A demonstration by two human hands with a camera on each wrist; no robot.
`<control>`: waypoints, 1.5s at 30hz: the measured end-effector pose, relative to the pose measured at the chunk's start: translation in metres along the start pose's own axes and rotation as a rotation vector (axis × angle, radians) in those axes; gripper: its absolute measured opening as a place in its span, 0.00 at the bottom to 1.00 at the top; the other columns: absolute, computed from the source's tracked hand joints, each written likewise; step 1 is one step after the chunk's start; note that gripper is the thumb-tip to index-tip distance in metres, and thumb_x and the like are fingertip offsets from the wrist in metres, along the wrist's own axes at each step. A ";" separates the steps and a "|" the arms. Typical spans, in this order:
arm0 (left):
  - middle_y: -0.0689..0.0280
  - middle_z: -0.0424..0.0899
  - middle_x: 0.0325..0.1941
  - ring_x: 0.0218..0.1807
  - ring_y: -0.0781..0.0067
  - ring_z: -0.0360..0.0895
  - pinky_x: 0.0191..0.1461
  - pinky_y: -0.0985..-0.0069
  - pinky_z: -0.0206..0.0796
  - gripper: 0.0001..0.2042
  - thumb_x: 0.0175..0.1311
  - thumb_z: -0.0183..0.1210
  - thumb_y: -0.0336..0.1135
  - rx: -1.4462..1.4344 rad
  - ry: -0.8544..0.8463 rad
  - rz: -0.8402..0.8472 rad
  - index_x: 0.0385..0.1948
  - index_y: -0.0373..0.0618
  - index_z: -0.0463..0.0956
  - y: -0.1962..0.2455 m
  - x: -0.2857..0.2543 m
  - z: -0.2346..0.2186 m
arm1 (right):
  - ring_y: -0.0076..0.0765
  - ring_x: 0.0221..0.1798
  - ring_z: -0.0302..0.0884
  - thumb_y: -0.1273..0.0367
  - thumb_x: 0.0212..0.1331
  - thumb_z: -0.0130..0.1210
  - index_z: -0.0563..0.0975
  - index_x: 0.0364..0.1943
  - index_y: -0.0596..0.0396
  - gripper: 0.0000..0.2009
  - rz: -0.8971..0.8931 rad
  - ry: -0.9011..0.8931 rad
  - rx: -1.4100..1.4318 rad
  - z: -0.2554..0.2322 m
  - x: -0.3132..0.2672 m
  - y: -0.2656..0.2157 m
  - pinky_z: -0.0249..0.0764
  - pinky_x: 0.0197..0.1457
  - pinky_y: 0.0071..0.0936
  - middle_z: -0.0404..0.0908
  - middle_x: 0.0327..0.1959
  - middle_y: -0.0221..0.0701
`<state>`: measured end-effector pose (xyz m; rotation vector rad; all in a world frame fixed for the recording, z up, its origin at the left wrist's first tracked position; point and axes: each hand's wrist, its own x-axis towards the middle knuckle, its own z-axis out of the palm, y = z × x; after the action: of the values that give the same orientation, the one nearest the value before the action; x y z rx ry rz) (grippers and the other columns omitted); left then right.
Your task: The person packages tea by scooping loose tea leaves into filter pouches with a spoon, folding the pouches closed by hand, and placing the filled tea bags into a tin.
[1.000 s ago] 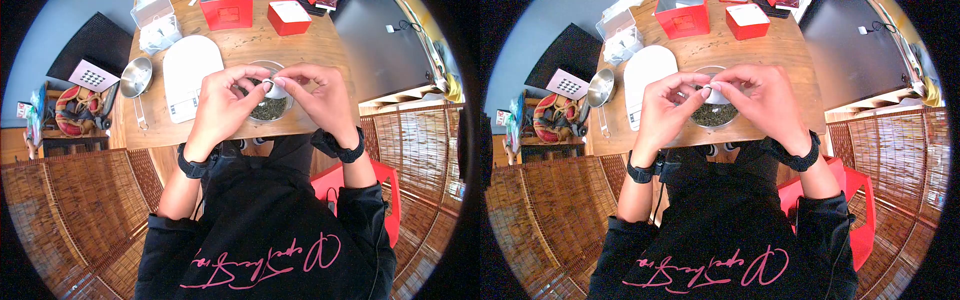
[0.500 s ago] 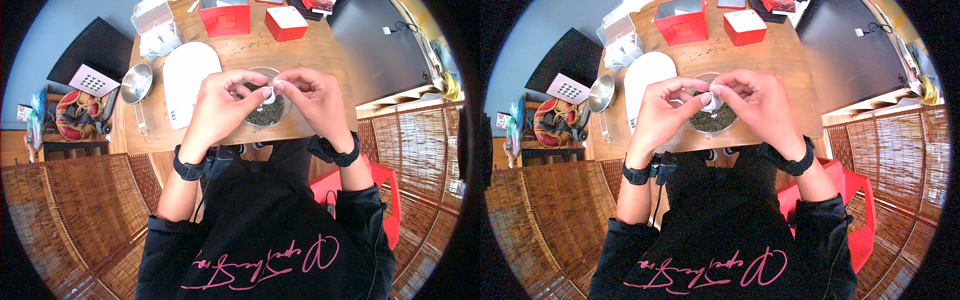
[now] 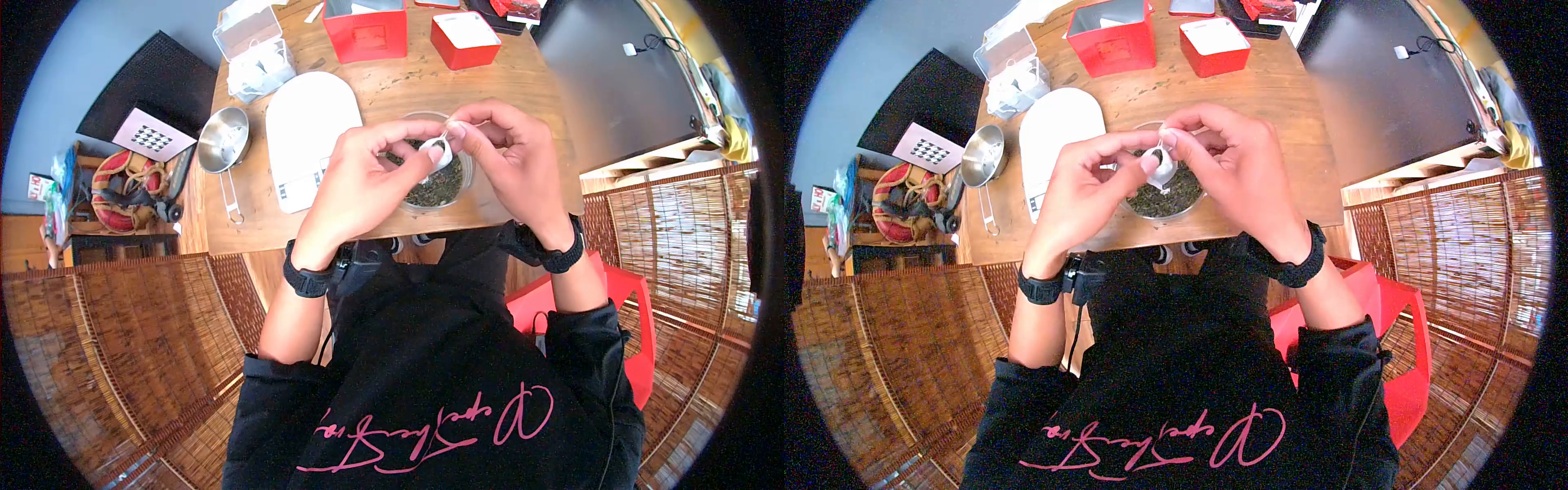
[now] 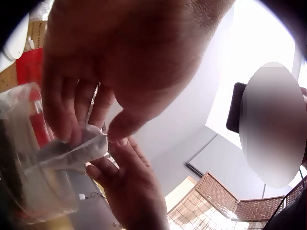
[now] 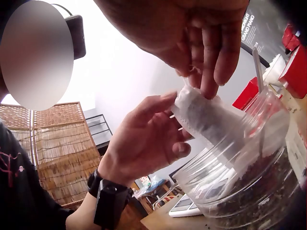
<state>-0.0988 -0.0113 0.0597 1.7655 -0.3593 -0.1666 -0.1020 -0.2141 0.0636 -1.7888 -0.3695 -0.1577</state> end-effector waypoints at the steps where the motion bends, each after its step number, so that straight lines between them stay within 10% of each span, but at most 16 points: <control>1: 0.72 0.86 0.30 0.27 0.89 0.73 0.31 0.85 0.67 0.15 0.63 0.69 0.29 -0.021 -0.032 -0.003 0.51 0.39 0.85 0.001 -0.001 -0.001 | 0.22 0.39 0.86 0.72 0.66 0.63 0.83 0.44 0.62 0.07 -0.003 0.011 0.008 0.000 0.000 0.001 0.80 0.39 0.21 0.88 0.35 0.32; 23: 0.66 0.82 0.19 0.19 0.83 0.73 0.24 0.79 0.65 0.11 0.59 0.73 0.34 0.323 0.115 0.175 0.41 0.41 0.89 0.012 0.005 0.007 | 0.18 0.37 0.81 0.73 0.66 0.62 0.82 0.41 0.63 0.06 -0.089 0.058 -0.004 0.000 0.003 -0.011 0.76 0.41 0.18 0.85 0.36 0.28; 33: 0.69 0.87 0.34 0.33 0.87 0.79 0.37 0.84 0.71 0.11 0.69 0.65 0.31 -0.075 0.307 0.124 0.49 0.37 0.84 -0.006 0.011 -0.014 | 0.18 0.35 0.83 0.76 0.61 0.67 0.84 0.37 0.63 0.04 0.054 0.051 -0.163 -0.031 -0.008 -0.019 0.78 0.40 0.19 0.90 0.40 0.34; 37: 0.70 0.86 0.28 0.29 0.90 0.75 0.33 0.85 0.68 0.12 0.67 0.67 0.32 -0.003 0.395 0.184 0.49 0.38 0.84 -0.009 0.032 -0.041 | 0.18 0.28 0.83 0.68 0.59 0.70 0.84 0.34 0.56 0.07 0.232 -0.249 -0.353 -0.052 -0.038 -0.027 0.73 0.30 0.20 0.89 0.26 0.29; 41: 0.64 0.87 0.43 0.38 0.80 0.83 0.42 0.81 0.75 0.11 0.69 0.64 0.30 -0.009 0.329 0.149 0.50 0.37 0.82 -0.016 0.065 -0.073 | 0.29 0.24 0.84 0.61 0.58 0.70 0.83 0.40 0.49 0.11 0.266 -0.945 -0.059 -0.042 -0.069 -0.025 0.71 0.27 0.25 0.88 0.26 0.28; 45: 0.63 0.87 0.45 0.41 0.79 0.83 0.45 0.82 0.75 0.12 0.69 0.65 0.30 0.079 0.360 0.147 0.49 0.37 0.81 -0.020 0.093 -0.091 | 0.25 0.28 0.83 0.66 0.62 0.66 0.83 0.45 0.51 0.10 0.244 -1.302 0.188 -0.018 -0.122 0.005 0.73 0.29 0.23 0.89 0.39 0.27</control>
<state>0.0196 0.0461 0.0685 1.7968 -0.2341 0.2706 -0.2136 -0.2524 0.0266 -1.5134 -1.0137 1.2247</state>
